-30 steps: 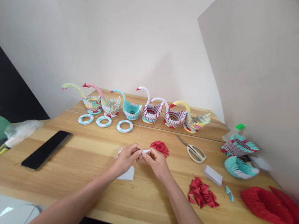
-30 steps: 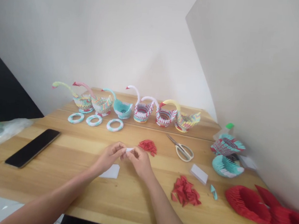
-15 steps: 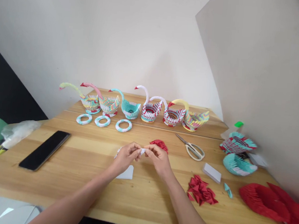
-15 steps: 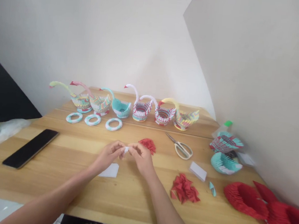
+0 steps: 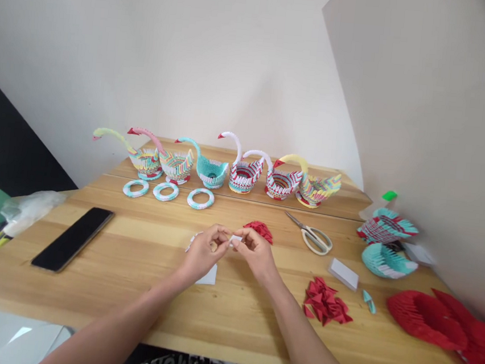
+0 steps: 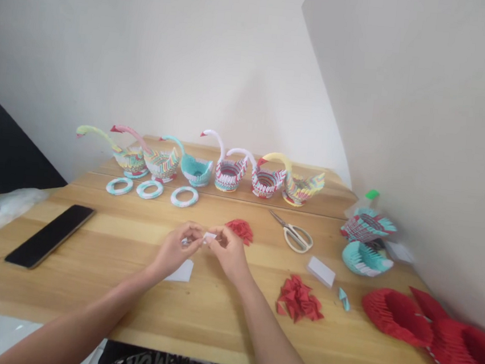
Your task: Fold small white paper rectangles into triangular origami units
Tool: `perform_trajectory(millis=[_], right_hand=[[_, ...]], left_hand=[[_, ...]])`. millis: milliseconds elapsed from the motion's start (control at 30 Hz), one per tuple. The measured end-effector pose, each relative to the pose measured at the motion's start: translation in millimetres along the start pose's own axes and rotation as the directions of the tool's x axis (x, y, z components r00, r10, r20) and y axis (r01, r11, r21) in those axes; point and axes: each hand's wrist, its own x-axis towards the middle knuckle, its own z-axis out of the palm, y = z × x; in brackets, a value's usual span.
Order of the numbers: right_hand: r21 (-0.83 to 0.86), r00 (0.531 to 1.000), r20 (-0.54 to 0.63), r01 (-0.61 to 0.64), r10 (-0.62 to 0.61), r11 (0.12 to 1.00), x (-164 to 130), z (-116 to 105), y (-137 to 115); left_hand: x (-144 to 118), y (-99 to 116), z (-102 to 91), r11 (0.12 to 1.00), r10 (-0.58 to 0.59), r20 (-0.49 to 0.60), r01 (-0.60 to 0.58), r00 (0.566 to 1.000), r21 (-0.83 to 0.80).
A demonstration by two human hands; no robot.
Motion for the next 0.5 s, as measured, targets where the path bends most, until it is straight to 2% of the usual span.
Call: perform_trajectory(millis=[133,300,400,500], right_hand=[[0.039,0.999,0.034,0.002,-0.003,0.999,-1.8,0.4,-6.7],[0.045,1.0,0.028,-0.009,0.007,0.999,-2.1,-0.4,-11.3],[0.036,1.0,0.017,-0.006,0.006,0.999,-1.8,-0.5,-11.0],[-0.003,1.0,-0.004,0.004,-0.004,1.0,-1.6,-0.4,-10.5]], left_hand=[[2.9,-4.0,-1.7,0.984,-0.066,0.028,0.07,0.997,-0.165],[6.8,-7.4,-5.3,0.883,-0.157,0.13,0.198,0.979,-0.426],[7.1,-9.7,-5.6,0.863,-0.141,0.152,0.196,0.978,-0.465],[6.0,-9.5,-4.4,0.89,-0.114,0.121,0.156,0.986,-0.429]])
